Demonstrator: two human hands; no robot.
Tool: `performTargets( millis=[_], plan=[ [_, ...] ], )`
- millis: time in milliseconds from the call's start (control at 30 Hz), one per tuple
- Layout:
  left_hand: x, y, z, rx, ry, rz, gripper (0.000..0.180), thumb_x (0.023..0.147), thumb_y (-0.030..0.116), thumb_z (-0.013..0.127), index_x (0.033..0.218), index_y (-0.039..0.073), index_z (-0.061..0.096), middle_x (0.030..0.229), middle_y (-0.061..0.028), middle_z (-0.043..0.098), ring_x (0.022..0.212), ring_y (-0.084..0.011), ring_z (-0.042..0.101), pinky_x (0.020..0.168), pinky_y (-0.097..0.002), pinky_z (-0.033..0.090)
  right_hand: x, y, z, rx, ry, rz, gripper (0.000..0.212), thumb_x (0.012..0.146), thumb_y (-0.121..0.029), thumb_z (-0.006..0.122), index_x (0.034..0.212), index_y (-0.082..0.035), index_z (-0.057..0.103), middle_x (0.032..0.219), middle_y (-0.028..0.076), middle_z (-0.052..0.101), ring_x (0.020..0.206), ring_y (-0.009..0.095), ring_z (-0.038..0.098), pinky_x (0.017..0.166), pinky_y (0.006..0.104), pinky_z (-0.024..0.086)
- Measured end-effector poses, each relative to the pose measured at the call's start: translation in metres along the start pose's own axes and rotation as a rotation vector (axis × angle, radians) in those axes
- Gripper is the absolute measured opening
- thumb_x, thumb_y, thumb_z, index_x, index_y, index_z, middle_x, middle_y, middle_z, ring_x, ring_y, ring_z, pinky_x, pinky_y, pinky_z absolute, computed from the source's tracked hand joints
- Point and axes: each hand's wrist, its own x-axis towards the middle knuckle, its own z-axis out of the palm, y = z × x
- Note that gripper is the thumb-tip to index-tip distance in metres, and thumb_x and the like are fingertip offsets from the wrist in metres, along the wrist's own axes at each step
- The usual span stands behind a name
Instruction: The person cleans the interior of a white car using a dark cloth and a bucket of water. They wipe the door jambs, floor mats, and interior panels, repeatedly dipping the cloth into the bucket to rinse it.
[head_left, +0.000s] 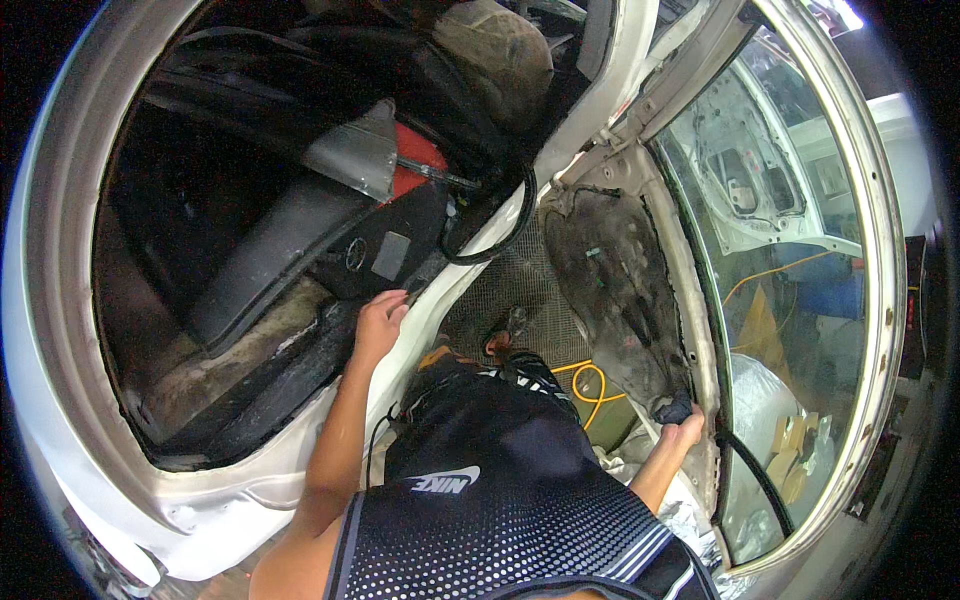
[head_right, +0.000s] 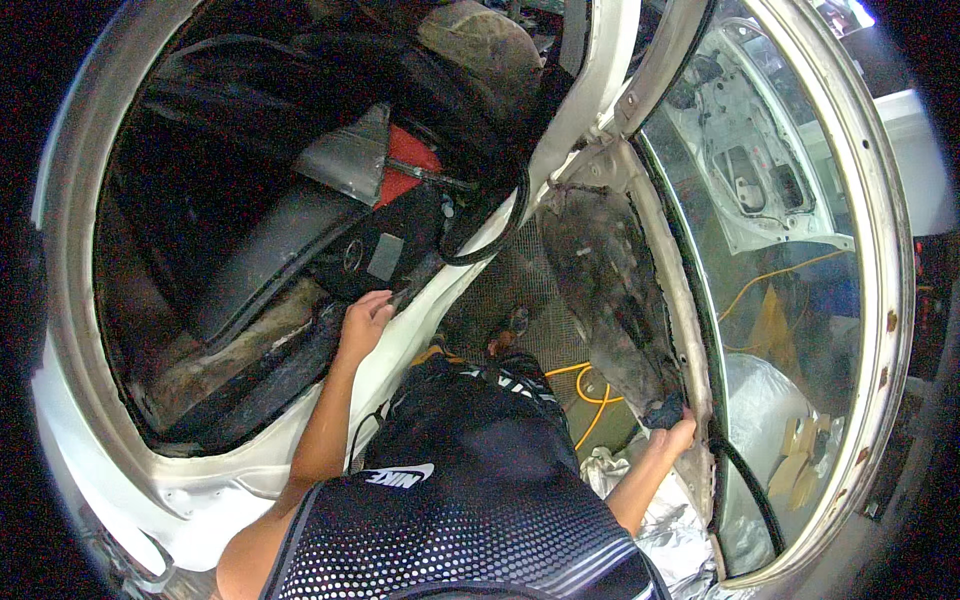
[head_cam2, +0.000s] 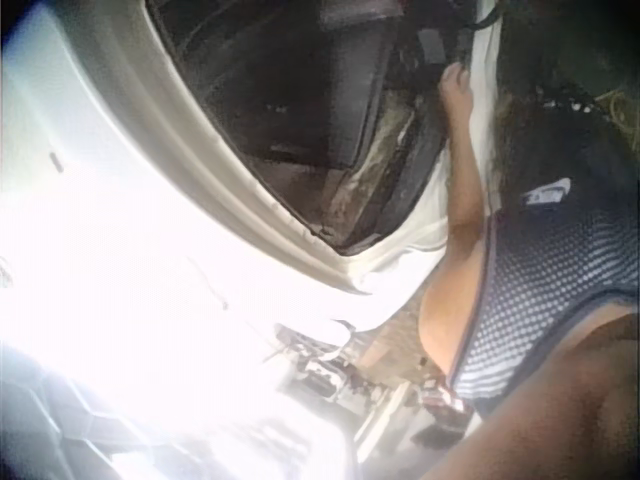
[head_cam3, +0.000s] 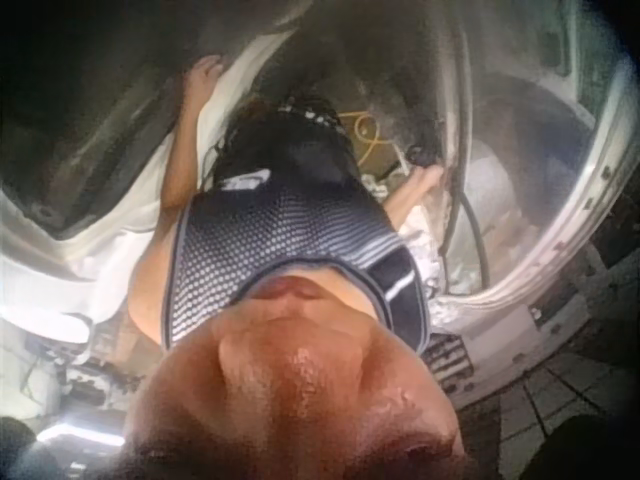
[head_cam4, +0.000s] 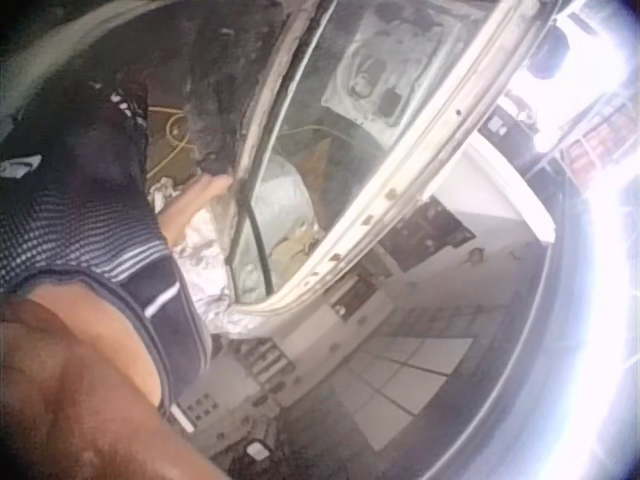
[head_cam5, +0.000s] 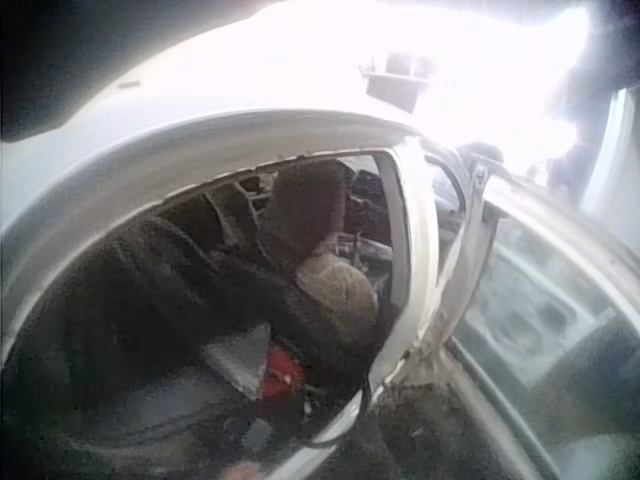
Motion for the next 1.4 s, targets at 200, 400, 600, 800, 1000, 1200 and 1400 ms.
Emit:
performTargets(
  millis=[200,400,600,800,1000,1200,1400],
  plan=[
    [-0.003,-0.02,0.011,0.032,-0.047,-0.009,0.023,0.087,0.008,0.066,0.105,-0.005,0.07,0.114,-0.016,0.069,0.104,-0.0339,0.066,0.093,-0.0375,0.051,0.068,-0.006,-0.007,-0.007,-0.227,-0.047,0.026,0.084,-0.008,0.052,0.098,0.009,0.065,0.091,0.017,0.07,0.074,0.031,0.07,0.067,0.0409,0.06],
    [-0.017,-0.042,0.019,0.059,0.023,-0.09,0.023,0.088,0.009,0.064,0.106,-0.004,0.07,0.115,-0.0158,0.068,0.106,-0.0333,0.066,0.095,-0.0377,0.05,0.157,-0.036,-0.009,-0.09,-0.391,-0.018,0.03,0.085,-0.012,0.051,0.104,0.005,0.064,0.092,0.016,0.071,0.076,0.03,0.069,0.068,0.0399,0.058],
    [-0.027,-0.055,0.031,0.014,0.043,-0.173,0.022,0.087,0.008,0.066,0.105,-0.004,0.071,0.115,-0.0152,0.069,0.103,-0.0328,0.067,0.093,-0.0372,0.051,0.146,-0.028,-0.02,-0.115,-0.398,0.108,0.023,0.083,-0.009,0.055,0.102,0.002,0.064,0.093,0.014,0.071,0.077,0.03,0.069,0.07,0.0398,0.058],
    [-0.018,-0.052,0.037,0.045,-0.011,-0.089,0.022,0.087,0.008,0.066,0.106,-0.004,0.07,0.115,-0.0154,0.069,0.104,-0.0325,0.067,0.092,-0.0372,0.051,0.118,-0.035,-0.009,-0.159,-0.39,0.078,0.019,0.084,-0.008,0.059,0.101,0.0,0.065,0.093,0.011,0.071,0.076,0.026,0.068,0.066,0.035,0.055],
    [-0.013,-0.05,0.033,0.05,0.001,-0.113,0.023,0.088,0.008,0.065,0.106,-0.004,0.07,0.116,-0.0155,0.068,0.105,-0.0325,0.066,0.094,-0.037,0.051,0.128,-0.043,-0.015,-0.165,-0.382,0.129,0.014,0.084,-0.012,0.061,0.094,-0.005,0.067,0.087,0.008,0.072,0.071,0.024,0.068,0.061,0.0363,0.055],
    [-0.023,-0.054,0.028,0.045,-0.008,-0.188,0.024,0.088,0.008,0.065,0.108,-0.004,0.069,0.116,-0.0156,0.068,0.105,-0.0331,0.066,0.094,-0.0371,0.051,0.117,-0.046,-0.012,-0.226,-0.372,0.133,0.015,0.085,-0.016,0.06,0.093,-0.006,0.067,0.084,0.008,0.072,0.067,0.024,0.067,0.06,0.0374,0.055],
    [-0.035,-0.054,0.025,0.031,-0.007,-0.181,0.024,0.088,0.008,0.065,0.108,-0.004,0.069,0.117,-0.0154,0.068,0.106,-0.0335,0.066,0.094,-0.038,0.051,0.118,-0.051,-0.015,-0.28,-0.46,0.157,0.017,0.085,-0.015,0.06,0.096,-0.003,0.067,0.086,0.009,0.071,0.069,0.026,0.067,0.061,0.037,0.055]
  ],
)
